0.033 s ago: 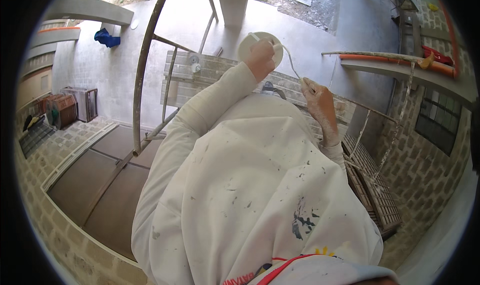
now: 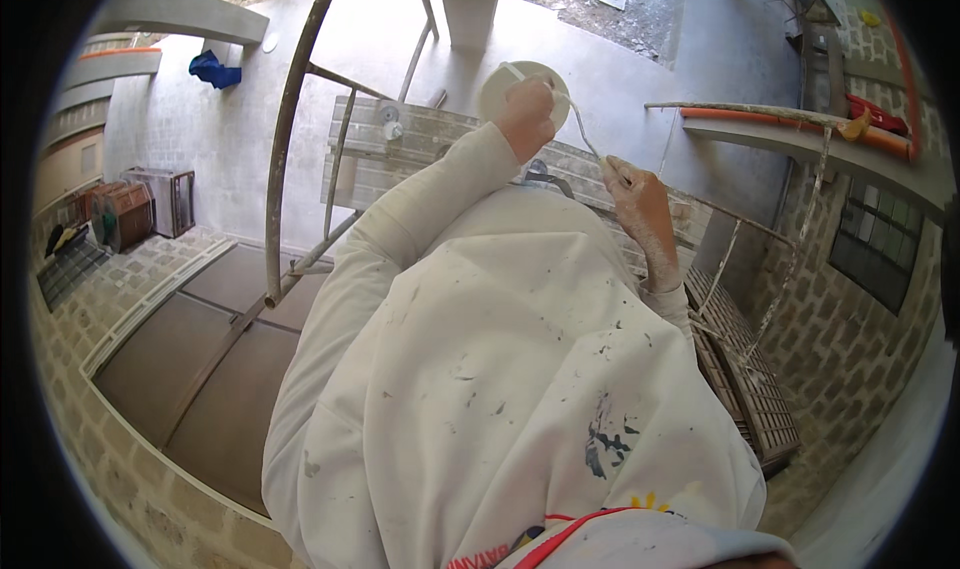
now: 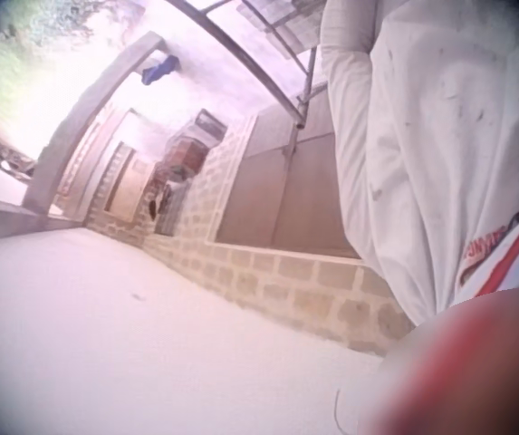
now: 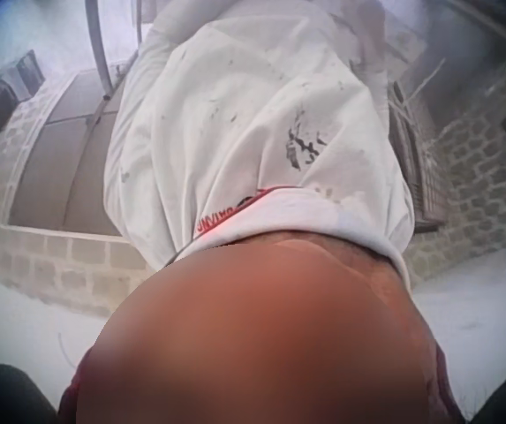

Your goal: The person repeatedly dips a paint roller into a bucket and applies white paint to a ceiling beam above a doorway. The person stands on scaffolding and works in short strokes, reloading the roller several times.

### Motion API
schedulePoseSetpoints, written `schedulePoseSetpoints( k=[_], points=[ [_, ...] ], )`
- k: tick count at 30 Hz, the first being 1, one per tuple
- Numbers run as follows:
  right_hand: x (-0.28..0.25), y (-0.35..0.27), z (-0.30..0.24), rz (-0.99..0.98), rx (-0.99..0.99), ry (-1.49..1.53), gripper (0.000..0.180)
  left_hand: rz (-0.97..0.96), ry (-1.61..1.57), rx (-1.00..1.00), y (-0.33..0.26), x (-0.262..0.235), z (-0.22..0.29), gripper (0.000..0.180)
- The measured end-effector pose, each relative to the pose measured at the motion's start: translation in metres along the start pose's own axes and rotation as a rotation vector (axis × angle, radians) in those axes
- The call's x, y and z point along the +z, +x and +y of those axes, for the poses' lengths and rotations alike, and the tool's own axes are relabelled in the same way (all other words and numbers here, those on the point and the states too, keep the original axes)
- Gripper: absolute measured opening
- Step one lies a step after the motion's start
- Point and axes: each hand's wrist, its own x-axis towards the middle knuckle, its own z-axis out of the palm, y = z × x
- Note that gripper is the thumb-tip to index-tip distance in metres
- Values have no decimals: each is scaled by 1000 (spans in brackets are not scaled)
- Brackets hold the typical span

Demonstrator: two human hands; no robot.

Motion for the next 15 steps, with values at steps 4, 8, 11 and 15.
schedulePoseSetpoints(
  k=[4, 8, 11, 15],
  points=[
    [17, 22, -4, -172, -4, -123, 37, -177, 888, 137, -17, 1, 4, 31],
    [65, 80, 6, -248, -91, -180, 35, -256, 1140, 108, -30, 10, 9, 29],
    [92, 111, 5, -271, -143, -250, 34, -7, 483, -111, -38, 21, -1, 19],
    [76, 91, -8, -334, -103, -311, 31, 523, -804, -488, -32, 50, -25, 11]
  ],
)
